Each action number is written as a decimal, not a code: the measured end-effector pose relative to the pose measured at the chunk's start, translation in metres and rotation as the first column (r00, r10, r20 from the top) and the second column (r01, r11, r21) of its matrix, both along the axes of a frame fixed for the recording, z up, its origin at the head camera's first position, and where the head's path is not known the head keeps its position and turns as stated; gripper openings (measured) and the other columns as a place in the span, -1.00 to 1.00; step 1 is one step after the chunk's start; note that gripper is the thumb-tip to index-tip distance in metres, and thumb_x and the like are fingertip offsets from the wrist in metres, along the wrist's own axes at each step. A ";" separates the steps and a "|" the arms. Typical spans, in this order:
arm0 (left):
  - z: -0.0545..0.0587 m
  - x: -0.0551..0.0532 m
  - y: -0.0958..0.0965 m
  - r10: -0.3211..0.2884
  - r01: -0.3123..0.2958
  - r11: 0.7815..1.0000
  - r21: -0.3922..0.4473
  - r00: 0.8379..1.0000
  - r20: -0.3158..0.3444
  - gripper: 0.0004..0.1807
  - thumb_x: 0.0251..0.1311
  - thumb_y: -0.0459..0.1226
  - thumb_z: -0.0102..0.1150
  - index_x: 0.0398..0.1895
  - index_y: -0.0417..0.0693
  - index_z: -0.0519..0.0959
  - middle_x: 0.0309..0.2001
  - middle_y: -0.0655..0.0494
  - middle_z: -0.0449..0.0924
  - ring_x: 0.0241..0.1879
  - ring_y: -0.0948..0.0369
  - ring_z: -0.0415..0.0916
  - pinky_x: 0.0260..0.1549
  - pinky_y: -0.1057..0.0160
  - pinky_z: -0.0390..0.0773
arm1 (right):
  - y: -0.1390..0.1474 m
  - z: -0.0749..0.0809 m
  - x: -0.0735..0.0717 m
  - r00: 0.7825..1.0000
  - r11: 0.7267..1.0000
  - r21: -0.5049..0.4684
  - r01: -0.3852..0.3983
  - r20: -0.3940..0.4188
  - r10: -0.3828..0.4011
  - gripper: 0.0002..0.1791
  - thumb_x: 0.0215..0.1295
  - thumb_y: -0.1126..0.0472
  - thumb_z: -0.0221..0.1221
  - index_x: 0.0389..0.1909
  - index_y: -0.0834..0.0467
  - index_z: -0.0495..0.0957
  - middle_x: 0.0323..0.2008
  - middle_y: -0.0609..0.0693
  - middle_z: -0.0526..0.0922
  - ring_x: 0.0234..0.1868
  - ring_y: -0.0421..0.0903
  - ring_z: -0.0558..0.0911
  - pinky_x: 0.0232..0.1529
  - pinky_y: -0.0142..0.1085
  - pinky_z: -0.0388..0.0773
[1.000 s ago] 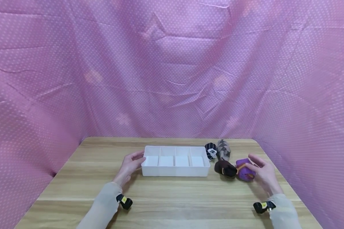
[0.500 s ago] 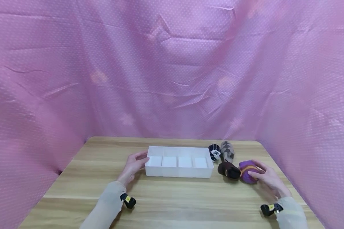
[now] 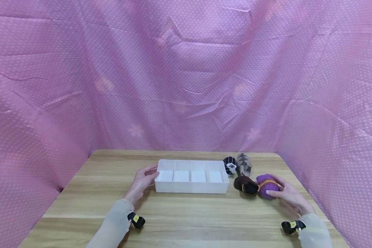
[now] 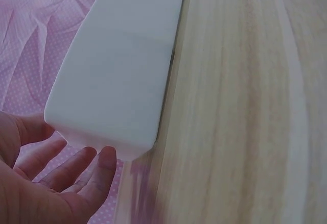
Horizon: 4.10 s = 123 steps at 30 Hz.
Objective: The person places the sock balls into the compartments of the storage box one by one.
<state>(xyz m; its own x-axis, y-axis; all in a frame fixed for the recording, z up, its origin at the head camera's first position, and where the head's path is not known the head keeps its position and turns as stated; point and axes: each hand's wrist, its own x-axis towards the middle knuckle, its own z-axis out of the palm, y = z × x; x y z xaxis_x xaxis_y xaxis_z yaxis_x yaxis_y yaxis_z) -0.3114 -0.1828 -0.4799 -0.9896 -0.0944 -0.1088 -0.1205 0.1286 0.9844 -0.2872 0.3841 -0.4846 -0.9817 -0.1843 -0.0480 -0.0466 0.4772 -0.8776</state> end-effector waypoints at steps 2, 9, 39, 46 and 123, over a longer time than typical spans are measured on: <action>0.000 -0.001 0.000 -0.007 0.007 1.000 -0.008 1.000 0.000 -0.47 0.31 -0.28 0.17 0.36 -0.01 0.41 0.29 -0.19 0.46 0.19 -0.01 0.50 0.13 0.07 0.59 | 0.001 -0.001 0.001 1.000 1.000 0.014 -0.003 -0.022 0.003 0.00 0.21 0.17 0.33 0.52 0.28 -0.08 0.28 0.46 0.34 0.03 -0.19 0.54 -0.05 -0.45 0.55; 0.000 -0.004 -0.002 -0.021 0.022 1.000 -0.021 1.000 0.014 -0.46 0.33 -0.25 0.16 0.38 -0.01 0.38 0.30 -0.19 0.44 0.22 -0.04 0.47 0.16 0.04 0.56 | 0.002 -0.007 -0.003 0.998 1.000 -0.014 -0.003 -0.069 0.002 -0.07 0.24 0.20 0.31 0.47 0.39 -0.01 0.32 0.49 0.29 -0.04 -0.58 0.45 0.00 -0.56 0.48; 0.006 -0.004 0.001 -0.008 0.009 0.999 -0.039 0.999 0.036 -0.46 0.31 -0.28 0.16 0.37 -0.01 0.39 0.26 -0.25 0.46 0.15 -0.09 0.52 0.07 0.10 0.62 | -0.004 -0.010 -0.010 0.975 0.955 -0.205 0.216 -0.013 -0.223 -0.06 0.16 0.15 0.39 0.45 0.36 0.10 -0.07 -0.20 0.59 -0.13 -0.46 0.54 -0.07 -0.52 0.58; 0.005 -0.005 0.002 -0.016 0.016 1.000 -0.015 1.000 0.025 -0.47 0.34 -0.32 0.12 0.38 -0.10 0.36 0.26 -0.31 0.43 0.16 -0.14 0.51 0.03 0.09 0.65 | -0.003 -0.004 -0.011 0.967 0.928 -0.280 0.244 -0.007 -0.256 -0.04 0.17 0.17 0.38 0.49 0.29 0.05 -0.15 -0.42 0.51 -0.10 -0.47 0.52 -0.05 -0.54 0.59; 0.009 -0.003 0.004 -0.007 0.010 0.999 -0.053 0.998 0.055 -0.46 0.36 -0.29 0.10 0.40 0.01 0.34 0.33 -0.28 0.37 0.19 -0.13 0.48 0.07 0.06 0.62 | -0.154 0.031 -0.052 0.992 0.912 -0.410 0.019 -0.107 -0.069 -0.16 0.07 0.28 0.43 0.41 0.12 0.30 0.21 0.24 0.52 -0.01 -0.23 0.62 0.00 -0.43 0.60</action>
<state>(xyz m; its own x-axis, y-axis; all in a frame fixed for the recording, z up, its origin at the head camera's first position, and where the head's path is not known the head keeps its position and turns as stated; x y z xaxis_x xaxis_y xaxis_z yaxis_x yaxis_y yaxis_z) -0.3149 -0.1787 -0.4712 -0.9831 -0.0933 -0.1574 -0.1723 0.1817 0.9681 -0.3395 0.2301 -0.4534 -0.9833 -0.1197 0.1371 -0.1475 0.0831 -0.9856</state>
